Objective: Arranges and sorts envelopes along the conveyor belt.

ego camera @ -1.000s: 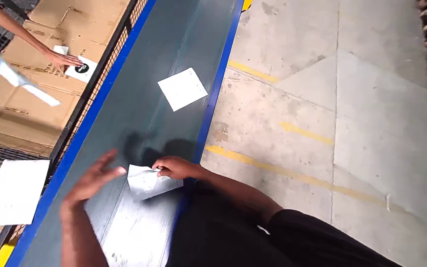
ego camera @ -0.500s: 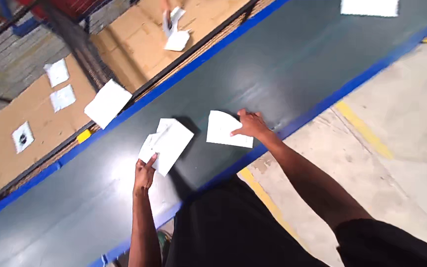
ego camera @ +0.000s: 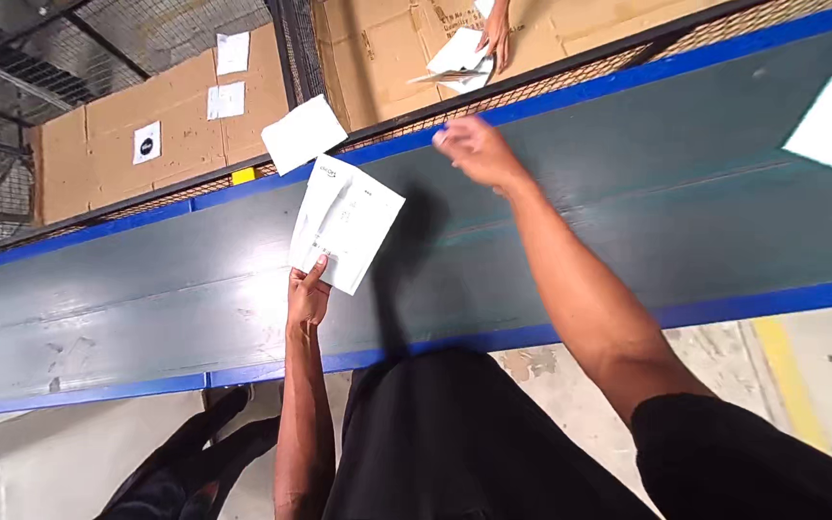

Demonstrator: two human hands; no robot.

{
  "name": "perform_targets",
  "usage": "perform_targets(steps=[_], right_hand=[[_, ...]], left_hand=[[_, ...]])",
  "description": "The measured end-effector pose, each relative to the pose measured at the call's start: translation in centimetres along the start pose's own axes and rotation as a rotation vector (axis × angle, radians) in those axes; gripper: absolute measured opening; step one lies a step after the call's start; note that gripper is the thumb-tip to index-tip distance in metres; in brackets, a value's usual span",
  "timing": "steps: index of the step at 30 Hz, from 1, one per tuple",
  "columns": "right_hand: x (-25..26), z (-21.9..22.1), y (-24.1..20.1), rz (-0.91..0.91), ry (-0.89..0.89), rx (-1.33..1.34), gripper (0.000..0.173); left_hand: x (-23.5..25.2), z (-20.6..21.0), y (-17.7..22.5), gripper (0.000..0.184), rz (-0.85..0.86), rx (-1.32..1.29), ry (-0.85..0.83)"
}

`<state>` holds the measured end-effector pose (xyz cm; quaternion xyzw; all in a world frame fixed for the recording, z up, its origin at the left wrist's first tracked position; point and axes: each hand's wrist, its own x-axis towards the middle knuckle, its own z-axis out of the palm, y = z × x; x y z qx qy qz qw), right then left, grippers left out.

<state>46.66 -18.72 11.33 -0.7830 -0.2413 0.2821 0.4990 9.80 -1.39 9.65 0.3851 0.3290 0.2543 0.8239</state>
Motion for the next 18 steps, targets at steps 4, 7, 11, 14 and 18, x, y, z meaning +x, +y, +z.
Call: perform_targets(steps=[4,7,11,14,18], right_hand=[[-7.2,9.1,0.5,-0.056,-0.363,0.299,0.053],[-12.2,12.6,1.3,0.034,-0.297,0.572,0.034],[-17.5,11.7,3.4,0.230,-0.519,0.553,0.032],[-18.3,9.9,4.2,0.275,-0.540,0.633,0.028],[-11.3,8.3,-0.3,0.136,-0.179,0.781,0.040]], left_hand=[[1.1,-0.8,0.1,0.035,-0.019,-0.002,-0.034],[1.5,-2.2,0.5,0.035,-0.091,0.061,-0.064],[1.2,-4.4,0.5,0.033,-0.278,0.333,-0.212],[1.9,-5.9,0.0,0.040,-0.406,0.350,-0.342],[3.3,-6.6,0.0,0.051,-0.322,0.391,-0.304]])
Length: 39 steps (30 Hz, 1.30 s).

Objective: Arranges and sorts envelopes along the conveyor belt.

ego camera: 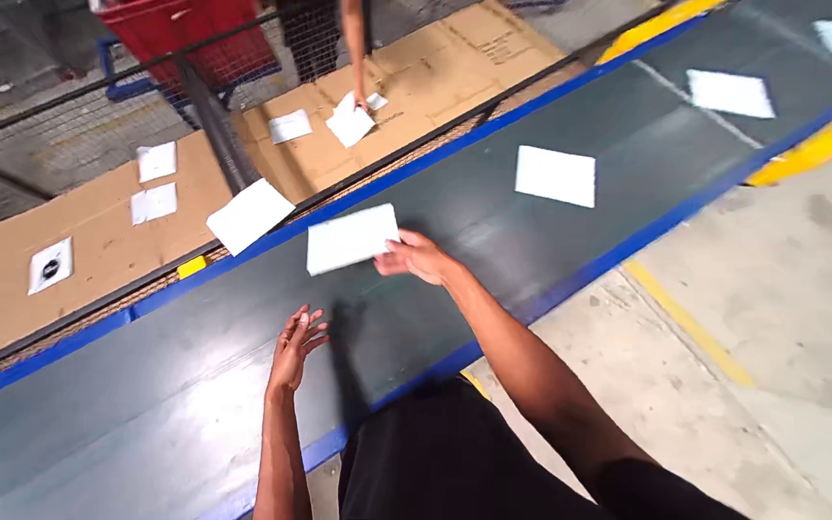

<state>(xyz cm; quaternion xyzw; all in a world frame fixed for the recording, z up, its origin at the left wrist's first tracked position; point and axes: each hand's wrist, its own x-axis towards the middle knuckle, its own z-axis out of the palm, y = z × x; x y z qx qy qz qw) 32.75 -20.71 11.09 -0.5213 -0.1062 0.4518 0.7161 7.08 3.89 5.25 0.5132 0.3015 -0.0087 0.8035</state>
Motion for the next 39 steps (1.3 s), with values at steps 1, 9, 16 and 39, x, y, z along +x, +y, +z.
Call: perform_targets(steps=[1,9,16,39], right_hand=[[1.6,-0.3,-0.9,-0.081,0.033,0.084,0.047],[-1.2,-6.3,0.2,-0.174,0.455,-0.759,0.050],[-9.9,-25.1,1.9,0.070,0.957,-1.085,0.045],[-16.1,-23.3,8.5,-0.289,0.106,-1.131,0.057]], left_hand=[[0.2,0.4,0.0,0.051,0.019,0.028,-0.006],[-1.4,1.6,-4.0,0.045,-0.039,0.114,-0.084],[-5.2,3.0,-8.6,0.038,-0.147,0.157,0.063],[10.6,23.7,-7.3,0.096,-0.248,1.192,0.067]])
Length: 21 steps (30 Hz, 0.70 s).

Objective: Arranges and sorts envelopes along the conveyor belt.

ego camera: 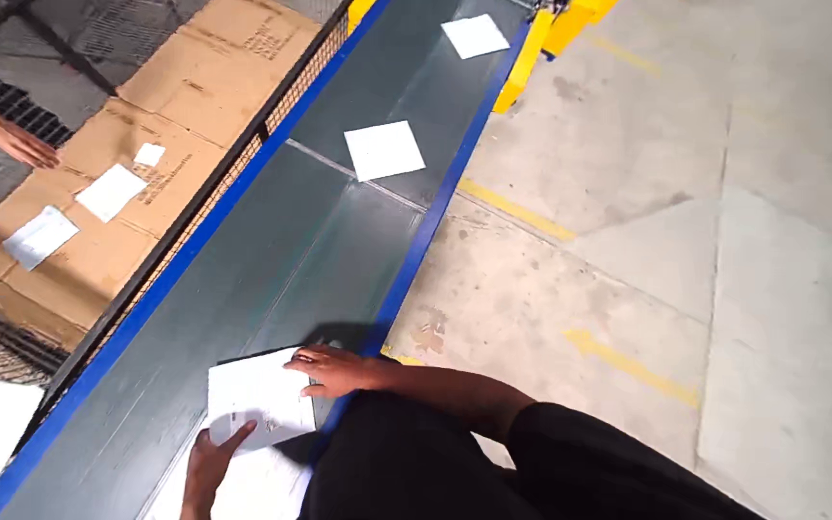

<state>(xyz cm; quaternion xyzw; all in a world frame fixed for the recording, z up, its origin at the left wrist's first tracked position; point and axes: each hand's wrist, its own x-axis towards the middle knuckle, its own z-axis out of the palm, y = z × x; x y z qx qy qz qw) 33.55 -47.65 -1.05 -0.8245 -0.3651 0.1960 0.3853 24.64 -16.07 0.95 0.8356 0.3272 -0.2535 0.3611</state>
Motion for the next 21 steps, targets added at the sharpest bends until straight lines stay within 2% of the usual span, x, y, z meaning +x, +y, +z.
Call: perform_targets(steps=[2,3,5,7,8,10,12,14,16,18,19,21], right_hand=[[-0.1,-3.7,1.2,0.060,0.083,0.056,0.052],[-0.3,-5.8,2.1,0.110,0.144,0.077,0.051],[-0.7,-9.7,4.7,0.238,0.273,0.075,0.048],[-0.9,-13.5,7.8,0.356,0.397,0.049,0.048],[-0.9,-15.4,9.3,0.409,0.448,0.031,0.049],[-0.8,-19.2,12.1,0.526,0.515,-0.035,0.053],[-0.4,-22.9,14.8,0.605,0.556,-0.117,0.062],[0.7,-25.6,18.0,0.640,0.563,-0.196,0.079],[2.0,-26.6,21.2,0.641,0.478,-0.265,0.105],[3.4,-26.3,22.5,0.656,0.303,-0.318,0.125],[4.1,-25.5,22.5,0.655,0.227,-0.350,0.125],[5.0,-23.1,19.8,0.633,0.148,-0.401,0.114]], left_hand=[[-0.2,-2.4,1.2,0.068,0.062,-0.321,-0.097],[0.2,-3.9,2.7,0.062,0.120,-0.420,-0.089],[2.4,-7.1,6.2,0.056,0.241,-0.552,0.033],[6.3,-9.9,9.5,0.049,0.273,-0.724,0.170],[8.0,-11.0,11.1,0.054,0.253,-0.775,0.218],[10.0,-11.4,14.2,0.082,0.165,-0.722,0.282],[10.2,-9.1,17.2,0.087,0.207,-0.634,0.255],[8.9,-5.0,19.4,0.083,0.316,-0.561,0.131],[7.0,0.0,20.6,0.079,0.368,-0.510,-0.011],[5.1,4.9,20.8,0.077,0.365,-0.489,-0.125],[4.0,6.9,20.6,0.076,0.346,-0.493,-0.178],[1.9,10.0,19.9,0.072,0.282,-0.540,-0.276]])
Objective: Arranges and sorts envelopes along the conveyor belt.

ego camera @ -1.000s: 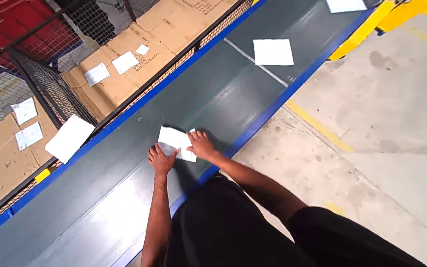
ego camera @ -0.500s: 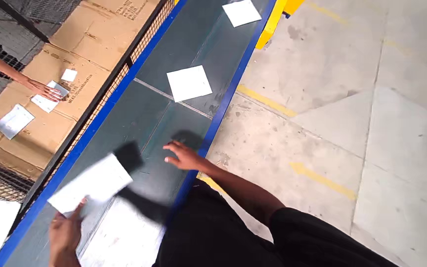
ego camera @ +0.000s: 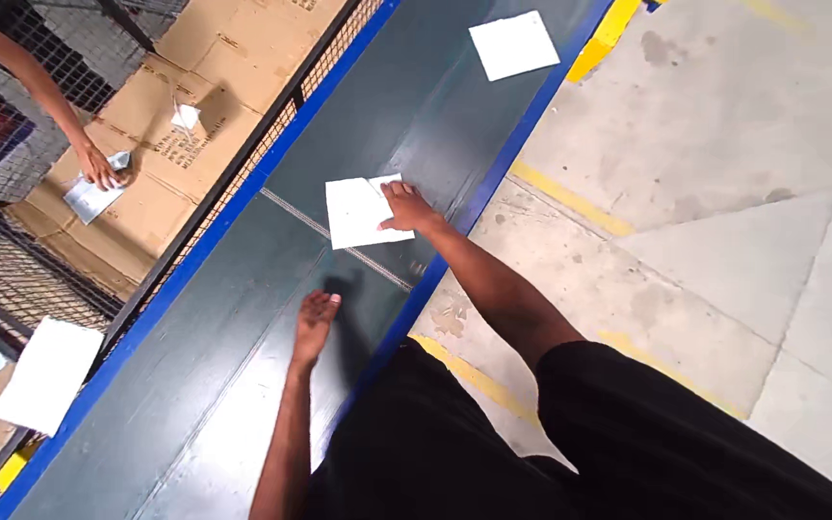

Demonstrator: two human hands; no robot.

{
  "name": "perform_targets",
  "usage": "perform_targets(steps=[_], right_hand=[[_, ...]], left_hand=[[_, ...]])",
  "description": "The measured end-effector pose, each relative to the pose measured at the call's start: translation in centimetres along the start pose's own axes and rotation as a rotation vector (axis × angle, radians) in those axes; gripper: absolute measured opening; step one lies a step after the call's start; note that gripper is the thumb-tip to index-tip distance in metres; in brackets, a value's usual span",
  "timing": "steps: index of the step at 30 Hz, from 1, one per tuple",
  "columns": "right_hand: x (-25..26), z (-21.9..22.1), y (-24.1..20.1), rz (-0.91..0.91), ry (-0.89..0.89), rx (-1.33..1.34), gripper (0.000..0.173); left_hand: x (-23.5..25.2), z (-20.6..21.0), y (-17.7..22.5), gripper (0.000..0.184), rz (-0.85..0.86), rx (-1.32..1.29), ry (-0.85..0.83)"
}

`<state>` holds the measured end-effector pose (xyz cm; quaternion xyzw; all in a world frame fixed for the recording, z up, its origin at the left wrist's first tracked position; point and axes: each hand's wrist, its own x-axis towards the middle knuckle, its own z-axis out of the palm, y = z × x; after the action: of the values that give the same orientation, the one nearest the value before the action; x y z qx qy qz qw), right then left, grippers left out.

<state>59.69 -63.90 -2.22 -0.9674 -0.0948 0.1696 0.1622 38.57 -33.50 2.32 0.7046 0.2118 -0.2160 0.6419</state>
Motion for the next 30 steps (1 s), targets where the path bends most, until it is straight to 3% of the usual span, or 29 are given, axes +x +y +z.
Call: perform_targets(steps=[4,7,10,13,16,18,19,21,23,26,28,30], right_hand=[[-6.7,3.0,-8.3,0.038,-0.091,0.064,0.087],[-12.9,6.6,-13.3,0.032,-0.279,0.479,0.071],[-18.8,8.4,-17.2,-0.102,-0.402,0.921,0.049],[-19.4,7.8,-18.3,-0.225,-0.517,0.958,0.051],[-16.8,5.0,-16.5,-0.205,-0.416,0.967,0.058],[-13.9,2.8,-14.1,-0.170,-0.297,0.900,0.056],[-12.6,1.8,-12.5,-0.154,-0.220,0.855,0.055],[-10.2,0.3,-8.6,-0.098,-0.033,0.740,0.056],[-7.6,-1.4,-3.7,0.016,0.176,0.594,0.060],[-4.6,-3.2,3.8,0.267,0.404,0.421,0.071],[-3.3,-3.4,7.5,0.365,0.421,0.271,0.082],[-2.5,-1.9,8.9,0.352,0.301,0.118,0.084]], left_hand=[[-3.1,2.0,-2.8,0.068,-0.166,-0.204,0.006],[-6.0,0.9,-4.2,0.069,-0.242,-0.301,0.129],[-8.6,-1.0,-3.7,0.049,-0.193,-0.399,0.131],[-9.3,-5.1,-2.3,0.040,-0.088,-0.344,0.172],[-5.4,-11.3,2.6,0.035,0.113,-0.272,0.273],[-1.3,-16.1,7.4,0.036,0.253,-0.405,0.207],[0.7,-17.8,9.3,0.050,0.289,-0.495,0.173],[3.7,-19.2,11.3,0.073,0.236,-0.602,0.261],[4.9,-17.0,11.4,0.063,0.183,-0.525,0.324],[3.4,-11.1,8.3,0.047,0.142,-0.324,0.143],[1.6,-6.8,5.3,0.044,0.067,-0.277,0.054],[-0.1,-3.2,2.3,0.044,-0.026,-0.241,0.014]])
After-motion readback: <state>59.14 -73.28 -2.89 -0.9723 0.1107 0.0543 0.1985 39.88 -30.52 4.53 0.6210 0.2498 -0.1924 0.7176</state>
